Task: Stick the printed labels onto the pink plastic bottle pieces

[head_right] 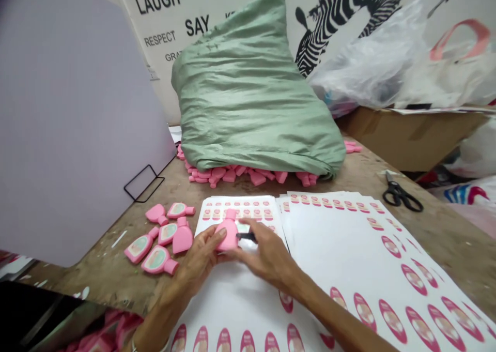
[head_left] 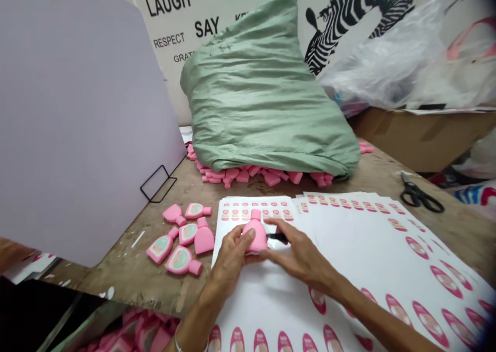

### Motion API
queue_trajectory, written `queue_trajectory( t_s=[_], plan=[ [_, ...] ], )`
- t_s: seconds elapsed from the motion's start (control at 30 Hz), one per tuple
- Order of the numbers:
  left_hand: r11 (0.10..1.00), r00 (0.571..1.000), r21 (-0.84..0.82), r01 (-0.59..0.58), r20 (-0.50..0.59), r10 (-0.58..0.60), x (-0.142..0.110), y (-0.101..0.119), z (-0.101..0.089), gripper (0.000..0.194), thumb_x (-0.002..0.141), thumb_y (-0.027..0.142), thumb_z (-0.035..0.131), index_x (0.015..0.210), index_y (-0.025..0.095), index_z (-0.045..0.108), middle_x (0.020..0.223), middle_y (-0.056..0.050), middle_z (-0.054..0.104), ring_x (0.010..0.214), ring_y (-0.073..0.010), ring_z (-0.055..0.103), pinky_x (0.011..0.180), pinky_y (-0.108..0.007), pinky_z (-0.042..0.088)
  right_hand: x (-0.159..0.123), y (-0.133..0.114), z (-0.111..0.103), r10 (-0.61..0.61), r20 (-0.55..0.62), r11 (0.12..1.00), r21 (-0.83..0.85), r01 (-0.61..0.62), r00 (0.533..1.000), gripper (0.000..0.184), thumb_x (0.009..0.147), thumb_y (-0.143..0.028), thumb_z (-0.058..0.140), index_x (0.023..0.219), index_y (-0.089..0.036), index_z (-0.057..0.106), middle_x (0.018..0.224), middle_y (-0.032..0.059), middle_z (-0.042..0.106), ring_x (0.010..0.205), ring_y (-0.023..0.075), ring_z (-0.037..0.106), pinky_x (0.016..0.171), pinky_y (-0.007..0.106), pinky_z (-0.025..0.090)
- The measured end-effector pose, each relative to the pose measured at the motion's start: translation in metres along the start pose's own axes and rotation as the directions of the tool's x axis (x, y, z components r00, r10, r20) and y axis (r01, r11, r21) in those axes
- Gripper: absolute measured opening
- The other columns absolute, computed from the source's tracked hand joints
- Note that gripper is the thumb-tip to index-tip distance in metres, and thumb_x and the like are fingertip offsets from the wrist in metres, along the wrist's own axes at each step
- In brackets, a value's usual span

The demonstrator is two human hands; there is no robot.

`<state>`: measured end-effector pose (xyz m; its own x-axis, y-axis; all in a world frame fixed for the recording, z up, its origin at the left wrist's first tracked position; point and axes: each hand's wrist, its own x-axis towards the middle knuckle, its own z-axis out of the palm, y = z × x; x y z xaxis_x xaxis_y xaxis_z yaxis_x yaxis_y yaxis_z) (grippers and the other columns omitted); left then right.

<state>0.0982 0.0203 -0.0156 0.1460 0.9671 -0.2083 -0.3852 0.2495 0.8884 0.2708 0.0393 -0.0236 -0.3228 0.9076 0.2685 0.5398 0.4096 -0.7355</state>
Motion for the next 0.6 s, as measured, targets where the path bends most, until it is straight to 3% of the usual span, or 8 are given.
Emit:
queue_trajectory(
  t_s=[0.1, 0.2, 0.4, 0.6],
  plan=[
    [1.0, 0.996, -0.01, -0.002, -0.089, 0.001, 0.002, -0.005, -0.005, 0.04, 0.071, 0.042, 0.072, 0.094, 0.012, 0.06, 0.086, -0.007, 0.064, 0.07, -0.0153, 0.062, 0.068, -0.031, 0.055, 0.005, 0.027, -0.017, 0.197, -0.083, 0.98, 0.059, -0.192, 0.977, 0.034, 0.089, -0.048, 0.041, 0.104, -0.021, 0.055, 0.089, 0.0051, 0.068, 0.079, 0.0181, 0.065, 0.068, 0.03, 0.05],
    [1.0, 0.988, 0.024, 0.011, -0.157, -0.007, 0.006, -0.005, -0.003, 0.033, 0.068, 0.036, 0.073, 0.088, 0.013, 0.059, 0.082, -0.006, 0.063, 0.069, -0.0145, 0.06, 0.063, -0.03, 0.056, 0.014, 0.05, -0.023, 0.258, -0.182, 0.959, -0.07, -0.274, 0.949, 0.027, 0.09, -0.044, 0.038, 0.087, -0.023, 0.055, 0.079, 0.0023, 0.067, 0.068, 0.0171, 0.062, 0.061, 0.029, 0.045],
    [0.991, 0.987, 0.126, -0.033, -0.152, 0.052, 0.02, -0.014, 0.005, 0.03, 0.07, 0.034, 0.07, 0.087, 0.011, 0.059, 0.078, -0.006, 0.062, 0.068, -0.0175, 0.066, 0.061, -0.028, 0.055, 0.022, 0.048, 0.003, 0.039, -0.129, 0.903, -0.421, -0.091, 0.991, 0.016, 0.089, -0.032, 0.045, 0.084, -0.023, 0.056, 0.079, 0.0025, 0.066, 0.074, 0.0183, 0.058, 0.066, 0.029, 0.038],
    [0.98, 0.981, 0.194, -0.053, -0.175, 0.087, 0.031, -0.031, -0.005, 0.035, 0.073, 0.037, 0.068, 0.094, 0.013, 0.055, 0.084, -0.007, 0.062, 0.062, -0.0195, 0.069, 0.057, -0.03, 0.055, 0.025, 0.049, 0.021, -0.016, -0.12, 0.863, -0.504, -0.047, 0.993, 0.012, 0.087, -0.026, 0.047, 0.081, -0.02, 0.056, 0.083, 0.0058, 0.066, 0.081, 0.0213, 0.055, 0.07, 0.032, 0.032]
  ],
)
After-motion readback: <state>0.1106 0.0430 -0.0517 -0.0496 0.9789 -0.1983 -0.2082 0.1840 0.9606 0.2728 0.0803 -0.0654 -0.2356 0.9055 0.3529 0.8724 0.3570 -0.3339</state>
